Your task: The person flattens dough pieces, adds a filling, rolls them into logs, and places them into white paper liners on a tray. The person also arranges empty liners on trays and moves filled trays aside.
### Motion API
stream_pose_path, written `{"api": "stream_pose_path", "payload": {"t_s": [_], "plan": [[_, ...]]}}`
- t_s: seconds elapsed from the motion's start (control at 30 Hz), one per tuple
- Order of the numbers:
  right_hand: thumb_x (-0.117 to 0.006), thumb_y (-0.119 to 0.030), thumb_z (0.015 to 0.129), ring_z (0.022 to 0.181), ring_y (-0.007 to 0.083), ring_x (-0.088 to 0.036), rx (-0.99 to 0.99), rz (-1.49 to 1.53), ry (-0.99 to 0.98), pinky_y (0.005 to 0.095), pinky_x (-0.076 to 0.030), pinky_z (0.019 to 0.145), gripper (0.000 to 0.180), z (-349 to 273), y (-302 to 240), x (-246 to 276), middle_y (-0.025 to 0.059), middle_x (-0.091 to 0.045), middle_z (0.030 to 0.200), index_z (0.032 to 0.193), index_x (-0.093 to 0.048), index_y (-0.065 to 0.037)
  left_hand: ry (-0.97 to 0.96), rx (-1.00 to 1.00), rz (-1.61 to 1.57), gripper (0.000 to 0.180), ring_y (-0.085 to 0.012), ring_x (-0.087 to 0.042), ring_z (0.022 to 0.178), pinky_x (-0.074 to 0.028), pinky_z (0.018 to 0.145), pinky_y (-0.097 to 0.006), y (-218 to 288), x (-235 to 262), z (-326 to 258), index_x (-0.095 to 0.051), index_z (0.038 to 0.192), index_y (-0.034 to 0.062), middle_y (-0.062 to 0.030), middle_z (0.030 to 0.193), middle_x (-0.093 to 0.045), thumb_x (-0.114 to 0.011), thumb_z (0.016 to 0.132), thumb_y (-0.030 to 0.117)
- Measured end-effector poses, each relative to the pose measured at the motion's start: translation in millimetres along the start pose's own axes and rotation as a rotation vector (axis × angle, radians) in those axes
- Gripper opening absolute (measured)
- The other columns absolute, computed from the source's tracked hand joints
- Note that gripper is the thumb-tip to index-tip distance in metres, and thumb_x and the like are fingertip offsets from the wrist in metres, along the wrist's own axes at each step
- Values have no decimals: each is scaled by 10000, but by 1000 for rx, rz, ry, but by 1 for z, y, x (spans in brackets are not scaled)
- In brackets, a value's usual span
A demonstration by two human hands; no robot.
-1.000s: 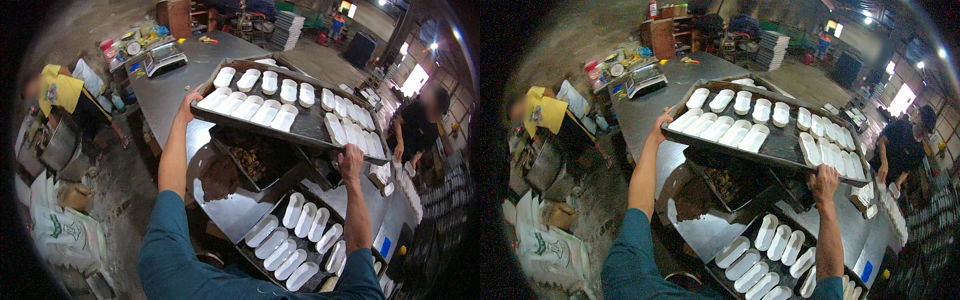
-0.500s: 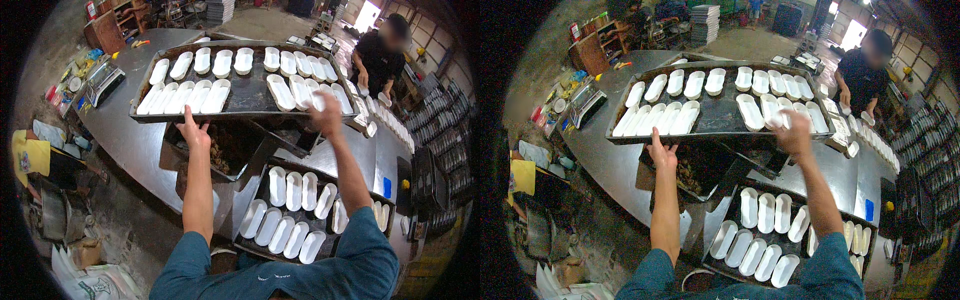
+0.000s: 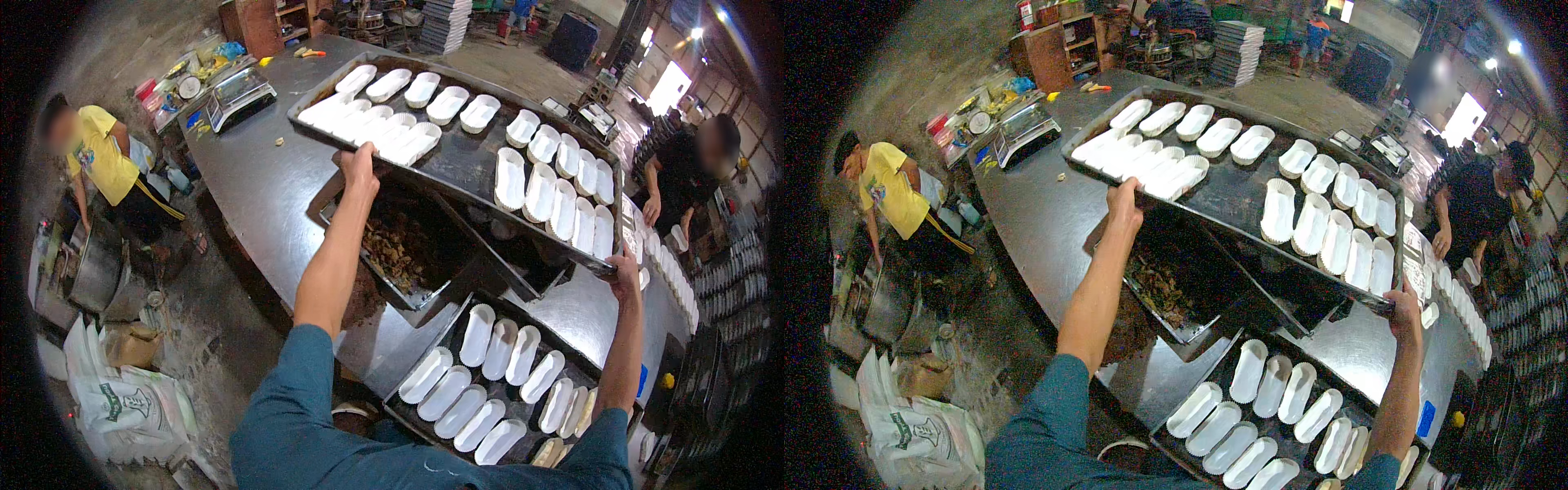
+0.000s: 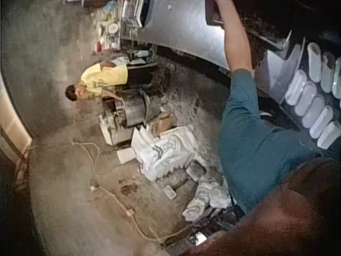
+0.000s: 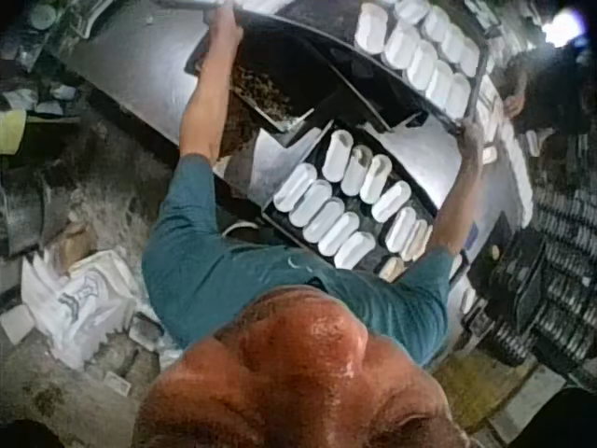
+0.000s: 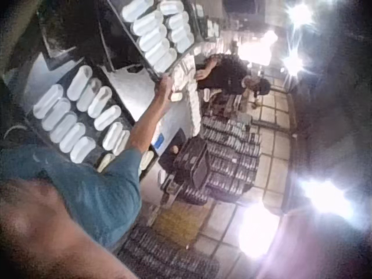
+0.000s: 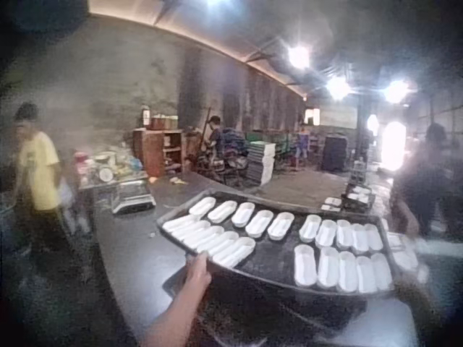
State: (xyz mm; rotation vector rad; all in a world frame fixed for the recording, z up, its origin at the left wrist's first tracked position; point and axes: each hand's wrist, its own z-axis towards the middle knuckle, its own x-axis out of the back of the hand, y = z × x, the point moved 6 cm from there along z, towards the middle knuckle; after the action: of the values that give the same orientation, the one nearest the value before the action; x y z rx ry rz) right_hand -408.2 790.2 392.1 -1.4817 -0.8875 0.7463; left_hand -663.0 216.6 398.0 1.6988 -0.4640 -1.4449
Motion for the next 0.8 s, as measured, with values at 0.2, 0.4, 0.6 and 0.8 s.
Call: {"api": "stream_pose_path", "payload": {"t_s": [0.2, 0.4, 0.6, 0.8], "plan": [[-485, 49, 718, 570, 144, -547, 79, 149, 20, 308, -488, 491, 792, 14, 11, -30, 57, -532, 816, 1476, -266, -18, -71, 133, 97, 506, -298, -618, 862, -567, 673, -482, -7, -31, 70, -451, 1179, -102, -190, 1053, -563, -607, 731, 72], [-466, 54, 732, 637, 155, -542, 41, 160, 42, 308, -465, 512, 784, 12, 2, -49, 89, -589, 918, 1487, -290, -66, -159, 42, 396, 494, -295, -636, 852, -542, 673, -460, -12, -32, 86, -532, 1173, -44, -169, 1041, -612, -649, 755, 192], [-477, 35, 747, 708, 200, -586, 29, 124, 90, 367, -518, 567, 770, 2, 1, -52, 140, -601, 1014, 1484, -291, -83, -118, 110, 541, 591, -287, -585, 988, -476, 779, -479, -27, -12, 101, -528, 1225, -9, -143, 1146, -592, -649, 785, 367], [-615, -296, 907, 1124, 249, -548, 152, 52, 223, 342, -472, 907, 687, 3, -4, -49, 206, -484, 1349, 1475, -302, -68, -68, 85, 733, 776, -341, -499, 1208, -401, 944, -575, -29, -5, 113, -418, 1375, -21, -187, 1360, -491, -549, 879, 561]]}}
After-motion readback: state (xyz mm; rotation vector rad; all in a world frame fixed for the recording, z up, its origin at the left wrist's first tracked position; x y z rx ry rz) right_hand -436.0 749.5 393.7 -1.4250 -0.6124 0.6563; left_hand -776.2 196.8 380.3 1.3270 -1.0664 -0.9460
